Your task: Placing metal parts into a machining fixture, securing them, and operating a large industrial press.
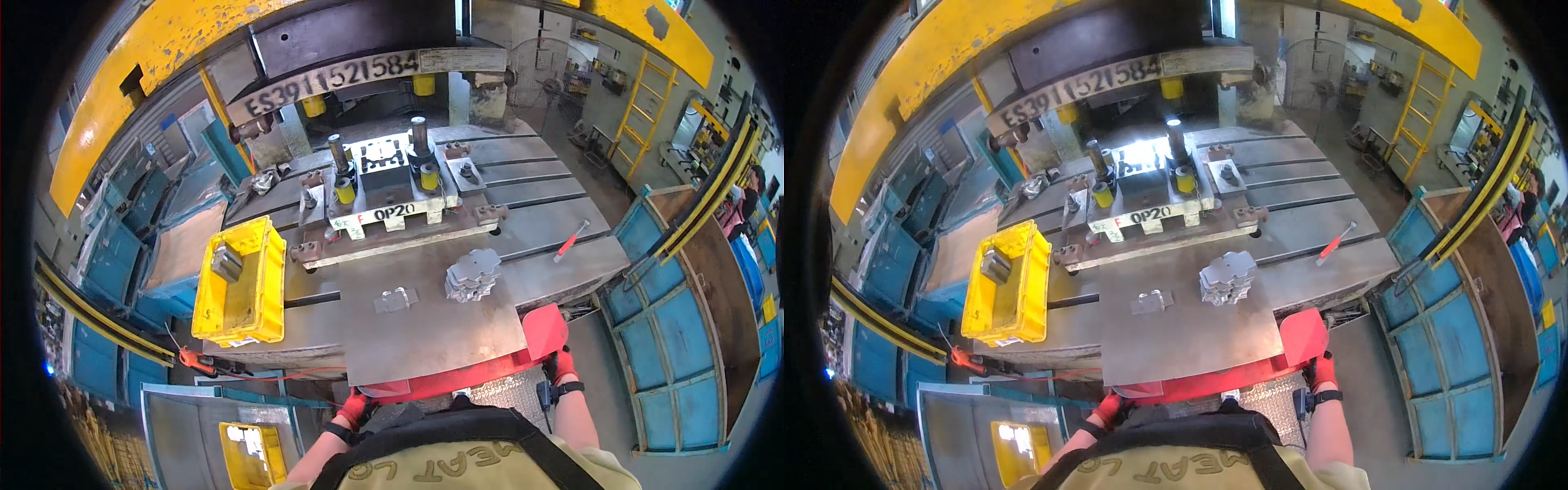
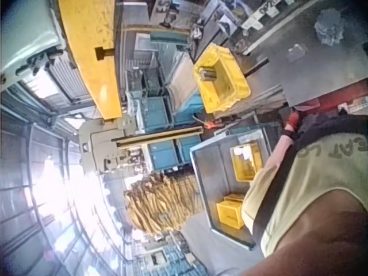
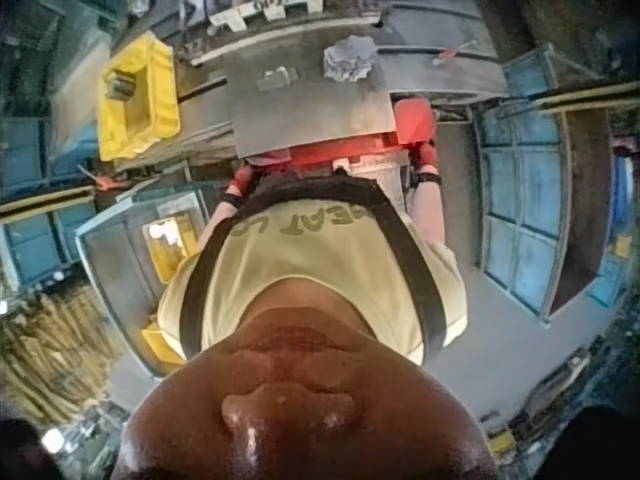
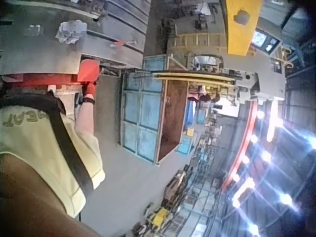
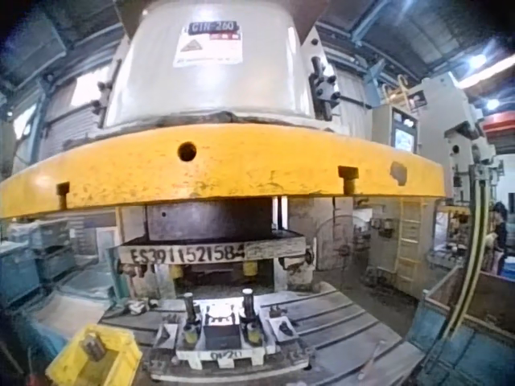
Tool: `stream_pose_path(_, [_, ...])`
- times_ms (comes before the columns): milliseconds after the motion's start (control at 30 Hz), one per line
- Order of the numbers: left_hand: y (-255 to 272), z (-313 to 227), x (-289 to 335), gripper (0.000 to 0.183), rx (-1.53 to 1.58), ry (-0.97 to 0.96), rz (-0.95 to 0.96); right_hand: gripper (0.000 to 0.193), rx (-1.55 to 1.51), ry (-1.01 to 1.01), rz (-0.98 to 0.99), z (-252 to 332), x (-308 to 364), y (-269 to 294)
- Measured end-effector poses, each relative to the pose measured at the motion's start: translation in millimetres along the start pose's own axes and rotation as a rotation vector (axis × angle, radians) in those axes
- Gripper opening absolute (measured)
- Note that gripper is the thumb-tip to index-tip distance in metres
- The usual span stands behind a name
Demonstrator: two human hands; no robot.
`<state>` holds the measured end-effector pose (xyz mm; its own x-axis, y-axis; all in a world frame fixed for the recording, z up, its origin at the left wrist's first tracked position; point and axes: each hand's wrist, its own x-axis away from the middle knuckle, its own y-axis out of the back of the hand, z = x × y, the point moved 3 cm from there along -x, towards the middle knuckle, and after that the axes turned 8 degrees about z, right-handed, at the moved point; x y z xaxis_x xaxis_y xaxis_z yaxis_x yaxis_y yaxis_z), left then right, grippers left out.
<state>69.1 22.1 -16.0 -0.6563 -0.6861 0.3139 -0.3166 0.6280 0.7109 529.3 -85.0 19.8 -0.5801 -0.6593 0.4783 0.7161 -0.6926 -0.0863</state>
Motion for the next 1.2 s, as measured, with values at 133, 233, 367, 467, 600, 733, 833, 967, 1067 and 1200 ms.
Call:
stream_pose_path(133, [-3,-8,-2,0.043,-0.009,0.062,0.121,0.018,0.005,-0.067,-0.135,-17,-20,9])
stream_pose_path(233, [-8,-7,-7,0.046,-0.299,0.120,0.059,0.019,-0.005,-0.107,-0.166,-24,-32,11])
stream_pose_path(367, [-27,10,-7,0.038,1.264,0.140,-0.290,0.023,-0.004,-0.120,-0.159,-29,-35,12])
stream_pose_path(467, [-24,10,-10,0.037,0.826,-0.024,-0.294,0.028,0.016,-0.088,-0.063,-29,-31,11])
stream_pose_path(600, [-27,11,-7,0.036,1.195,0.157,-0.259,0.035,-0.083,-0.104,-0.157,-26,-22,10])
stream_pose_path(733, [-20,6,-9,0.037,0.765,-0.139,-0.296,0.042,-0.117,-0.095,-0.224,-24,-20,12])
stream_pose_path(833, [-23,14,-15,0.036,0.732,-0.190,-0.266,0.046,-0.041,-0.064,-0.249,-27,-26,16])
stream_pose_path(967, [-31,23,-20,0.033,1.077,-0.051,-0.202,0.047,-0.046,-0.022,-0.237,-30,-30,19])
stream_pose_path(1067, [-28,9,-18,0.032,1.201,-0.062,-0.149,0.046,-0.002,-0.029,-0.266,-26,-22,16])
stream_pose_path(1200, [-13,-21,-6,0.031,1.419,-0.048,-0.192,0.039,0.036,-0.065,-0.191,-15,-10,12])
